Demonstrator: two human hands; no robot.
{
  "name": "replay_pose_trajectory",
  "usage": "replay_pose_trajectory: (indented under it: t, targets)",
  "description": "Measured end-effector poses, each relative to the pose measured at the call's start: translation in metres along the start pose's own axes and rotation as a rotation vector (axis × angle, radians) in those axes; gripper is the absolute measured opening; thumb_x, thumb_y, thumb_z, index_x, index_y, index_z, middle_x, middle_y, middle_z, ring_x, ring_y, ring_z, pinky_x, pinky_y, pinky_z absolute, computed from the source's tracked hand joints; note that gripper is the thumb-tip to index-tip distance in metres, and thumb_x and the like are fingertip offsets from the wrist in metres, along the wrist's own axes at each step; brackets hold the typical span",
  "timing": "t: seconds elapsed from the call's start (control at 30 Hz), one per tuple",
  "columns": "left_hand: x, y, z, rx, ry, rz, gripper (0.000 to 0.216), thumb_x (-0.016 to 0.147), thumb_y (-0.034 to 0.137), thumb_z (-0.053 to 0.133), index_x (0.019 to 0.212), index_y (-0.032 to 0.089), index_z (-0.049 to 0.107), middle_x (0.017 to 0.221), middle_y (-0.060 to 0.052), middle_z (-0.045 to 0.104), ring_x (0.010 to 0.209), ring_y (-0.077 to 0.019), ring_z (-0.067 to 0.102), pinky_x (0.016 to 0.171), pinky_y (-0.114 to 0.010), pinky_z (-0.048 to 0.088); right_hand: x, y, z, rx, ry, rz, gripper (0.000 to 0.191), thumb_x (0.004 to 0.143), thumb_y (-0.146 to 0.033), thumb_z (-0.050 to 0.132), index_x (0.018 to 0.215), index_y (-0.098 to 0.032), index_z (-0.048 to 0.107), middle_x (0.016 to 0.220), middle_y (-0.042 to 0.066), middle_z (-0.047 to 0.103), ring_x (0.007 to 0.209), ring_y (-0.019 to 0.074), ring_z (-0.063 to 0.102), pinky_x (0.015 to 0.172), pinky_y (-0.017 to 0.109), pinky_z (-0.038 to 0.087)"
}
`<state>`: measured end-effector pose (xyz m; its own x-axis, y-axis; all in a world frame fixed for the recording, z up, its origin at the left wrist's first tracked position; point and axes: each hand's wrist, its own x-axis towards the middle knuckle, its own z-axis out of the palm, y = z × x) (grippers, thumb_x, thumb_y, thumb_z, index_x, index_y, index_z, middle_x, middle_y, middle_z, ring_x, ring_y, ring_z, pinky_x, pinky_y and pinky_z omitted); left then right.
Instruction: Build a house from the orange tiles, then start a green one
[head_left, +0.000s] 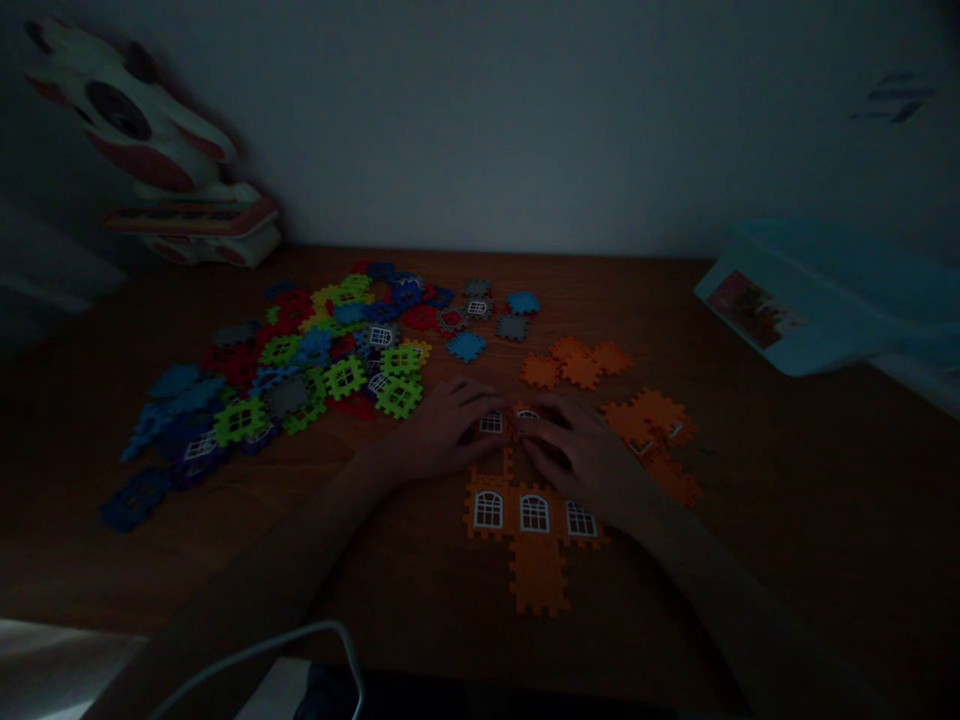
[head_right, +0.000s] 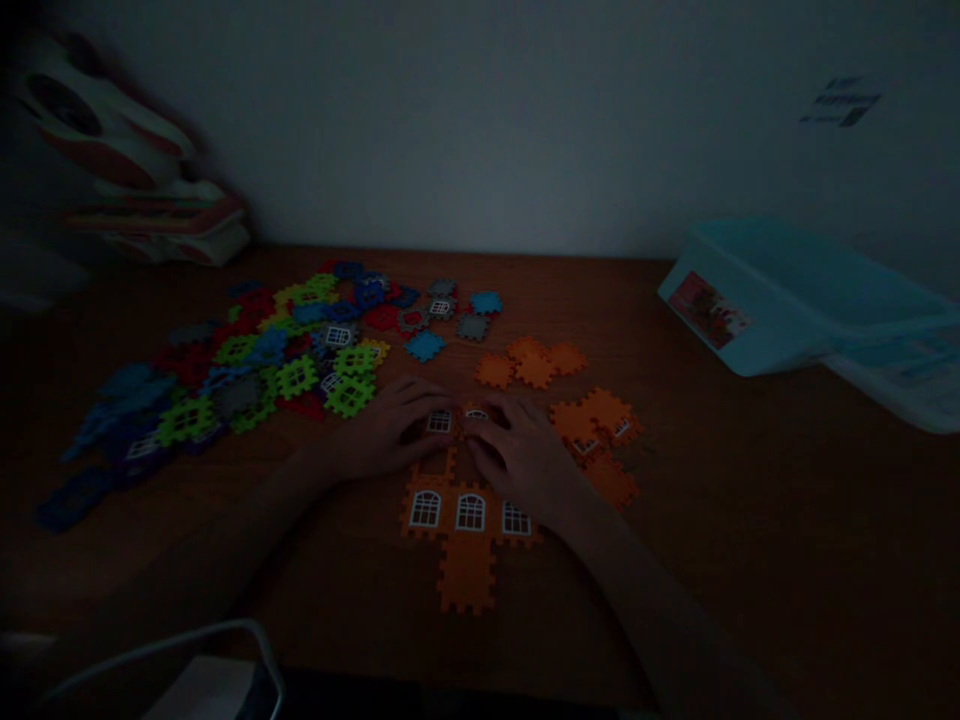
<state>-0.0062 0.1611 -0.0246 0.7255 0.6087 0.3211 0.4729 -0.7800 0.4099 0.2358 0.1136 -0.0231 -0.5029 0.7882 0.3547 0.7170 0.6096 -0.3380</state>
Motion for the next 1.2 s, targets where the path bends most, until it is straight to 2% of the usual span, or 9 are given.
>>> replay_pose_trajectory:
  t: [0.17, 0.33, 0.57, 0.8, 0.97, 1.03, 1.2]
  targets:
    - [0.0, 0.0, 0.0, -0.012, 0.0, -0.002, 0.041, 0.097, 0.044, 0.058, 0.132, 0.022, 0.058, 0.125, -0.01, 0.065, 0.119, -0.0261, 0.055, 0.102, -0.046, 0.047, 0.0, 0.0, 0.0, 0.004, 0.009, 0.012, 0.032, 0.096, -0.024, 0.057, 0.127, -0.025, 0.062, 0.127, 0.011, 0.063, 0.117, 0.0278, 0.06, 0.099, 0.052, 0.053]
    - [-0.001, -0.001, 0.001, -0.014, 0.008, -0.006, 0.04, 0.097, 0.043, 0.058, 0.131, 0.021, 0.059, 0.124, -0.009, 0.066, 0.119, -0.0256, 0.055, 0.102, -0.045, 0.047, 0.001, -0.001, -0.001, -0.028, 0.0, -0.017, 0.025, 0.097, -0.022, 0.056, 0.117, -0.024, 0.07, 0.127, 0.012, 0.063, 0.116, 0.028, 0.06, 0.099, 0.051, 0.053]
    - [0.0, -0.001, -0.001, 0.004, -0.015, 0.027, 0.032, 0.099, 0.04, 0.055, 0.124, 0.024, 0.067, 0.122, -0.009, 0.066, 0.114, -0.0239, 0.056, 0.099, -0.043, 0.047, 0.003, -0.001, -0.004, 0.001, 0.0, -0.025, 0.027, 0.095, -0.021, 0.059, 0.118, -0.027, 0.071, 0.13, 0.011, 0.062, 0.116, 0.0275, 0.06, 0.096, 0.051, 0.054]
    - [0.0, 0.001, -0.003, 0.078, -0.029, 0.039, 0.039, 0.099, 0.042, 0.054, 0.135, 0.025, 0.059, 0.126, -0.009, 0.065, 0.112, -0.0251, 0.056, 0.095, -0.045, 0.049, 0.001, 0.0, -0.004, 0.042, -0.011, 0.0, 0.031, 0.096, -0.023, 0.057, 0.126, -0.028, 0.063, 0.132, 0.009, 0.062, 0.119, 0.0256, 0.06, 0.1, 0.05, 0.053]
    - [0.0, 0.005, -0.004, 0.095, -0.026, 0.102, 0.044, 0.102, 0.029, 0.046, 0.146, 0.024, 0.048, 0.142, -0.01, 0.056, 0.126, -0.025, 0.052, 0.104, -0.045, 0.047, 0.0, -0.004, -0.007, 0.091, -0.006, 0.02, 0.036, 0.097, -0.029, 0.058, 0.132, -0.024, 0.054, 0.136, 0.01, 0.06, 0.125, 0.025, 0.058, 0.105, 0.047, 0.05]
    - [0.0, 0.005, -0.003, 0.097, -0.055, 0.122, 0.045, 0.103, 0.026, 0.044, 0.147, 0.024, 0.046, 0.145, -0.009, 0.055, 0.13, -0.0246, 0.051, 0.108, -0.046, 0.046, 0.002, -0.003, -0.011, 0.083, 0.025, 0.038, 0.033, 0.097, -0.031, 0.057, 0.129, -0.023, 0.055, 0.133, 0.01, 0.062, 0.122, 0.0242, 0.059, 0.102, 0.045, 0.051]
    - [-0.002, 0.001, 0.0, 0.119, -0.086, 0.157, 0.036, 0.101, 0.028, 0.048, 0.134, 0.024, 0.061, 0.138, -0.009, 0.062, 0.127, -0.026, 0.056, 0.106, -0.049, 0.048, 0.003, 0.014, -0.035, -0.156, 0.117, 0.174, 0.017, 0.096, -0.026, 0.053, 0.107, -0.02, 0.065, 0.108, 0.011, 0.066, 0.101, 0.028, 0.064, 0.089, 0.047, 0.054]
